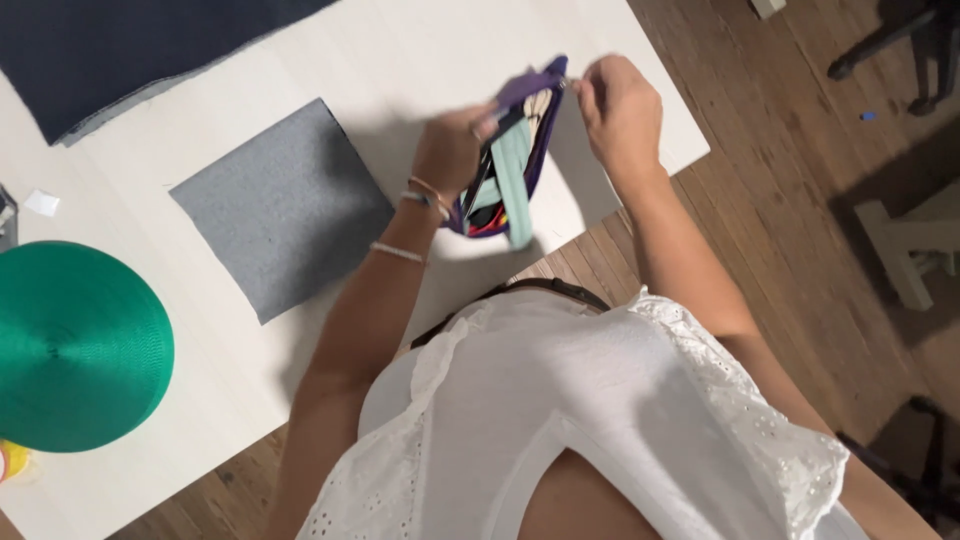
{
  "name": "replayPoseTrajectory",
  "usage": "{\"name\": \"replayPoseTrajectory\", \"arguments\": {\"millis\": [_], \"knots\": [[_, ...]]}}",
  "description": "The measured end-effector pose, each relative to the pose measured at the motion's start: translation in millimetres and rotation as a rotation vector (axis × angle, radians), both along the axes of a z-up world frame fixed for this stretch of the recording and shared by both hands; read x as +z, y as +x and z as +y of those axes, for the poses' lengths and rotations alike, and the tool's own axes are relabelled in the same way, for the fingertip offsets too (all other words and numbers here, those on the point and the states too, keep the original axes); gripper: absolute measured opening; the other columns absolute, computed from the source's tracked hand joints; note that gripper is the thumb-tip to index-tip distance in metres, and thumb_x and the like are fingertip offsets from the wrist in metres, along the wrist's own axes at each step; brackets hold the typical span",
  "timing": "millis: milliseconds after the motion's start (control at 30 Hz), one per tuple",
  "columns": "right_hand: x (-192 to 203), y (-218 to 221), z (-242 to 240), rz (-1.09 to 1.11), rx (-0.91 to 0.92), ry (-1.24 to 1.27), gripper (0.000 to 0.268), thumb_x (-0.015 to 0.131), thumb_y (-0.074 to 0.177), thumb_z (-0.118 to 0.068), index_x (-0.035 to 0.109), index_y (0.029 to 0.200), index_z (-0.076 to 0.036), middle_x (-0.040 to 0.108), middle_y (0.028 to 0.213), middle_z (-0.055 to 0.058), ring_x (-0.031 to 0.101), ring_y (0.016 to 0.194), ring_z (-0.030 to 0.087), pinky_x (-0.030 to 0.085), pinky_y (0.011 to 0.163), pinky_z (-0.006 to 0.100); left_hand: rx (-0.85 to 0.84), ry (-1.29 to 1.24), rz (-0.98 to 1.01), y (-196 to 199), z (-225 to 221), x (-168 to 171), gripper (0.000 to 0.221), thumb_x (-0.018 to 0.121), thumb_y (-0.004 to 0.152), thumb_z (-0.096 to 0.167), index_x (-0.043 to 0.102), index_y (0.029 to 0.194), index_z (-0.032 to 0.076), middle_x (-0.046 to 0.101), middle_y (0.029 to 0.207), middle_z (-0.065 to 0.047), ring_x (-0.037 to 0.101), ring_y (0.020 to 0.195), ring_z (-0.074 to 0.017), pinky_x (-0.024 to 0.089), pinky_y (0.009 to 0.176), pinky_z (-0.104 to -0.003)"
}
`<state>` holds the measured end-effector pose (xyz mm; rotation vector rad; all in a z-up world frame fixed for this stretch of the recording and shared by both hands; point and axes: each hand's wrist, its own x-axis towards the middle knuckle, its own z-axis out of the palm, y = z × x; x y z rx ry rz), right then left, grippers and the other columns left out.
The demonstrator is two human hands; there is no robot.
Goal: Organizing sewing supplies including fabric scraps, zippers, and ribbons into a small zippered pouch.
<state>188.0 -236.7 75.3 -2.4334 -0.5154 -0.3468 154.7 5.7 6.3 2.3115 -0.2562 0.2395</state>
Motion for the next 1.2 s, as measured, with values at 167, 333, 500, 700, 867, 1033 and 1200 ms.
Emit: {"name": "replayPoseTrajectory", "arguments": {"millis": [167, 333, 500, 700, 867, 1033, 1200], "knots": [[23, -37, 24, 0.124, -0.029, 0.254, 0.016, 0.057, 0.109, 0.000, 0.053, 0.124, 0.003, 0.056, 0.078, 0.003, 0.051, 0.065, 0.012, 0.043, 0.056, 0.025, 0.125, -0.280, 0.309, 20, 6, 35, 0.030, 0.050, 0.097, 0.029, 0.064, 0.080, 0.009, 0.049, 0.064, 0.002, 0.046, 0.065, -0.0168, 0.038, 0.061, -0.035], [-7, -73, 37, 0.549, 0.024, 0.498, 0.030, 0.043, 0.099, 0.004, 0.060, 0.124, -0.004, 0.070, 0.122, 0.015, 0.065, 0.121, 0.025, 0.051, 0.107, 0.036, 0.207, -0.279, 0.155, 31, 2, 26, 0.039, 0.049, 0.104, 0.028, 0.045, 0.069, 0.013, 0.038, 0.060, 0.006, 0.035, 0.059, -0.0123, 0.030, 0.054, -0.032], [-37, -57, 39, 0.795, -0.099, 0.629, 0.056, 0.059, 0.095, -0.010, 0.041, 0.147, -0.005, 0.052, 0.150, 0.021, 0.049, 0.144, 0.030, 0.044, 0.116, 0.041, 0.116, -0.268, 0.325, 27, 4, 45, 0.036, 0.046, 0.097, 0.036, 0.069, 0.110, 0.013, 0.064, 0.093, 0.000, 0.058, 0.085, -0.0167, 0.047, 0.074, -0.032], [-21, -22, 64, 1.026, -0.257, 0.799, 0.097, 0.080, 0.076, -0.035, 0.032, 0.154, -0.002, 0.062, 0.142, 0.018, 0.069, 0.120, 0.029, 0.059, 0.102, 0.039, 0.042, -0.310, 0.659, 20, 8, 77, 0.072, 0.048, 0.087, 0.053, 0.054, 0.146, 0.013, 0.055, 0.150, -0.011, 0.052, 0.136, -0.0263, 0.040, 0.112, -0.040], [-17, 3, 82, 1.021, -0.271, 0.582, 0.112, 0.081, 0.068, -0.055, 0.033, 0.153, 0.000, 0.043, 0.160, 0.021, 0.046, 0.145, 0.035, 0.036, 0.120, 0.048, -0.036, -0.435, 0.704, 41, 37, 3, 0.086, 0.052, 0.077, 0.063, 0.054, 0.144, 0.008, 0.055, 0.148, -0.012, 0.054, 0.134, -0.0232, 0.042, 0.110, -0.038], [-19, 17, 102, 0.946, -0.295, 0.739, 0.096, 0.082, 0.068, -0.044, 0.040, 0.141, 0.000, 0.047, 0.143, 0.019, 0.051, 0.129, 0.033, 0.040, 0.109, 0.045, 0.178, -0.649, 0.493, 55, 26, 7, 0.040, 0.048, 0.098, 0.051, 0.053, 0.083, 0.014, 0.051, 0.077, 0.003, 0.051, 0.071, -0.0132, 0.046, 0.065, -0.031], [-21, 46, 123, 0.867, -0.330, 0.886, 0.081, 0.084, 0.068, -0.034, 0.046, 0.131, 0.000, 0.052, 0.129, 0.017, 0.055, 0.114, 0.030, 0.044, 0.098, 0.043, 0.171, -0.424, 0.472, 96, 42, -69, 0.058, 0.044, 0.104, 0.052, 0.062, 0.137, 0.008, 0.058, 0.145, -0.017, 0.050, 0.140, -0.0309, 0.036, 0.120, -0.045]]}}
